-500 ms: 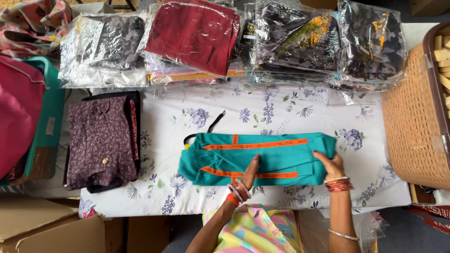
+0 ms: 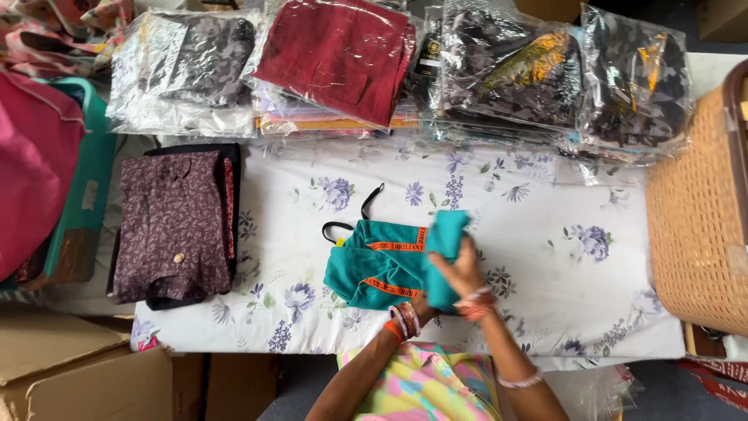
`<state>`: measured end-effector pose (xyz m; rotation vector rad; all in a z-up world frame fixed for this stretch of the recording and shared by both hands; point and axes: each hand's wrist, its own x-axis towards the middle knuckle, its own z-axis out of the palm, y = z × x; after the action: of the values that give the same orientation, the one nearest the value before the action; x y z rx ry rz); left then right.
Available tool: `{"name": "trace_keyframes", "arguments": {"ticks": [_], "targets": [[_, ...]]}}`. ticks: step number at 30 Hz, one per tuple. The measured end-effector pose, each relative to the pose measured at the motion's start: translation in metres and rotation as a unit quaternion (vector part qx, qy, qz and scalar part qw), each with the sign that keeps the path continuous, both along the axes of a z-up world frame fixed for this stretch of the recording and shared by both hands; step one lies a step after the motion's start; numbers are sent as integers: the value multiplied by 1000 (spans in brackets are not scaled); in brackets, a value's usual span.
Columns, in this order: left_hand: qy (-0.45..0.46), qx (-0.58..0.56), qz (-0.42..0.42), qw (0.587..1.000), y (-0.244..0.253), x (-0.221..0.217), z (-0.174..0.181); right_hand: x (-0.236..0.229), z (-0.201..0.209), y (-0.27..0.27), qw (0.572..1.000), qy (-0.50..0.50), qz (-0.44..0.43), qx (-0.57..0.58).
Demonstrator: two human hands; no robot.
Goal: Folding and organizing various garments on a table in a sorting facility.
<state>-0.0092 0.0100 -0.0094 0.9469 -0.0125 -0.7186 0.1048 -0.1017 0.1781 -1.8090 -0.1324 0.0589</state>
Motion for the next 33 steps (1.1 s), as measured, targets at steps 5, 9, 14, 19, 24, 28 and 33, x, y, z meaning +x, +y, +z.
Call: {"name": "trace_keyframes", "arguments": {"ticks": [5, 9, 14, 19, 24, 28, 33], "targets": [[146, -62, 41, 986, 73, -41, 33, -11, -51, 80, 963, 111, 43, -240], [202, 6, 104, 974, 134, -72, 116, -26, -84, 106, 963, -59, 44, -259], [243, 81, 178, 950, 162, -101, 124, -31, 9, 118, 970, 37, 142, -196], [143, 234, 208, 939, 160, -92, 131, -41, 13, 99, 942, 92, 257, -195], [-193, 462, 200, 842, 125, -30, 219, -23, -11, 39, 942, -196, 94, -255], [-402, 465, 187, 767, 89, 30, 222, -17, -26, 1, 926, -215, 49, -308], [-490, 558, 36, 669, 64, 94, 179, -20, -41, -13, 923, -129, -35, -361]]}}
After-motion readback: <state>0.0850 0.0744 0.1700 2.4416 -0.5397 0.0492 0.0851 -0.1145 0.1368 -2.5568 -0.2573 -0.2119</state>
